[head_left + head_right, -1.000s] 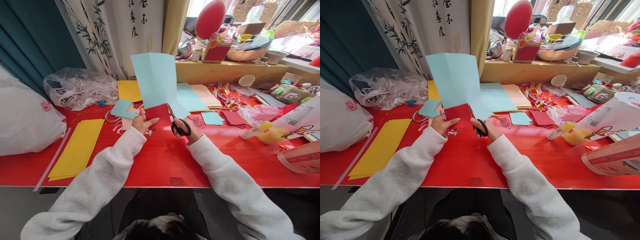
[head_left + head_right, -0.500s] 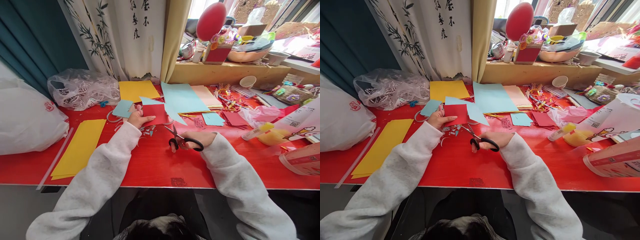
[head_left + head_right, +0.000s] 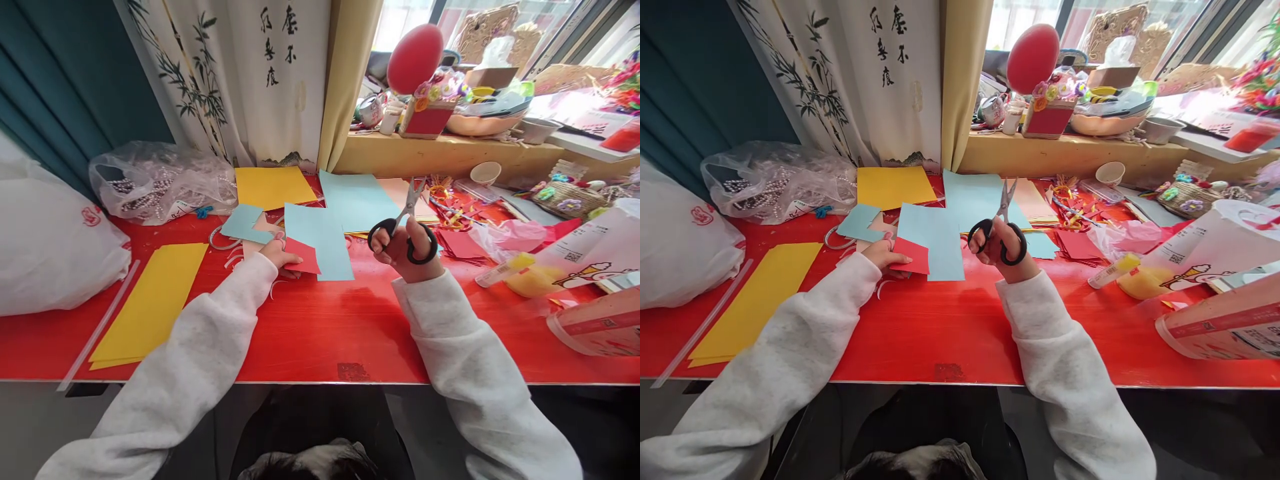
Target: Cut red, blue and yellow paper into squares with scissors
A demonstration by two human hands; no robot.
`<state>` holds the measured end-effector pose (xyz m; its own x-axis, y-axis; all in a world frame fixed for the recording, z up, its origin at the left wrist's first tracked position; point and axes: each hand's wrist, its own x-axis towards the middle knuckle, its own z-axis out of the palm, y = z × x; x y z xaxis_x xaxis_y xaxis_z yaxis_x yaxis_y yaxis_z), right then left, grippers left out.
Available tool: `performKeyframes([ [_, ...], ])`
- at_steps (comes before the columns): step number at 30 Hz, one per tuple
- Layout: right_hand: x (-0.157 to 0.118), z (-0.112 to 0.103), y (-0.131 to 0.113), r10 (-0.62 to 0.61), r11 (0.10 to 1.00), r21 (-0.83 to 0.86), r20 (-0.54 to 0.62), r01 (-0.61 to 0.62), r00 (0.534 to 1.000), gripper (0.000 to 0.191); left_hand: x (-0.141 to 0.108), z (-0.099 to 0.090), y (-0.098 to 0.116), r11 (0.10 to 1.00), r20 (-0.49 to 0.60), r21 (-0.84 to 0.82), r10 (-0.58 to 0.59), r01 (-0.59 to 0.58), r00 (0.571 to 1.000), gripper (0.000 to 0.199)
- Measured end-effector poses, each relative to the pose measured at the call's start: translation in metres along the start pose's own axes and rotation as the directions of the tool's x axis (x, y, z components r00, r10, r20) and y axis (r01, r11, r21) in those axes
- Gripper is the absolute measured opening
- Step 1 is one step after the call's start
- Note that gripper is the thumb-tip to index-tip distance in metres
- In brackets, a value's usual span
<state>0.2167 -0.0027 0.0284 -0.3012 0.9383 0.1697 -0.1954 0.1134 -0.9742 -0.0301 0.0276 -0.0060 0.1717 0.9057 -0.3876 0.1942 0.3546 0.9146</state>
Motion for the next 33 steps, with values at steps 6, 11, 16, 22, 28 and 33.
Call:
performKeyframes([
  [6, 0.003, -0.005, 0.008, 0.081, 0.996, 0.034, -0.067, -0.079, 0.994, 0.047, 0.002, 0.002, -0.001, 0.996, 0.025, 0.075, -0.047, 0.045, 0.999, 0.068],
  [11, 0.006, -0.004, 0.018, 0.177, 0.975, -0.123, -0.067, -0.185, 0.982, 0.051, -0.001, -0.002, 0.006, 0.996, 0.013, 0.081, -0.024, 0.023, 1.000, 0.049],
  [16, 0.009, 0.003, 0.025, 0.285, 0.922, -0.255, -0.061, -0.291, 0.957, 0.059, -0.004, -0.008, 0.013, 0.997, 0.048, -0.014, 0.078, -0.078, 0.996, 0.041],
  [22, 0.006, 0.009, 0.030, 0.266, 0.931, -0.251, -0.027, -0.265, 0.963, 0.047, -0.011, 0.000, 0.017, 0.977, 0.053, -0.078, 0.201, -0.196, 0.978, 0.043],
  [28, 0.004, 0.018, 0.026, 0.248, 0.930, -0.273, -0.024, -0.245, 0.968, 0.027, -0.020, 0.003, 0.021, 0.981, 0.148, -0.100, 0.182, -0.168, 0.972, 0.042],
  [33, 0.005, 0.024, 0.027, 0.215, 0.945, -0.225, -0.111, -0.235, 0.970, 0.028, -0.025, 0.006, 0.023, 0.985, 0.145, -0.096, 0.153, -0.140, 0.977, 0.041],
])
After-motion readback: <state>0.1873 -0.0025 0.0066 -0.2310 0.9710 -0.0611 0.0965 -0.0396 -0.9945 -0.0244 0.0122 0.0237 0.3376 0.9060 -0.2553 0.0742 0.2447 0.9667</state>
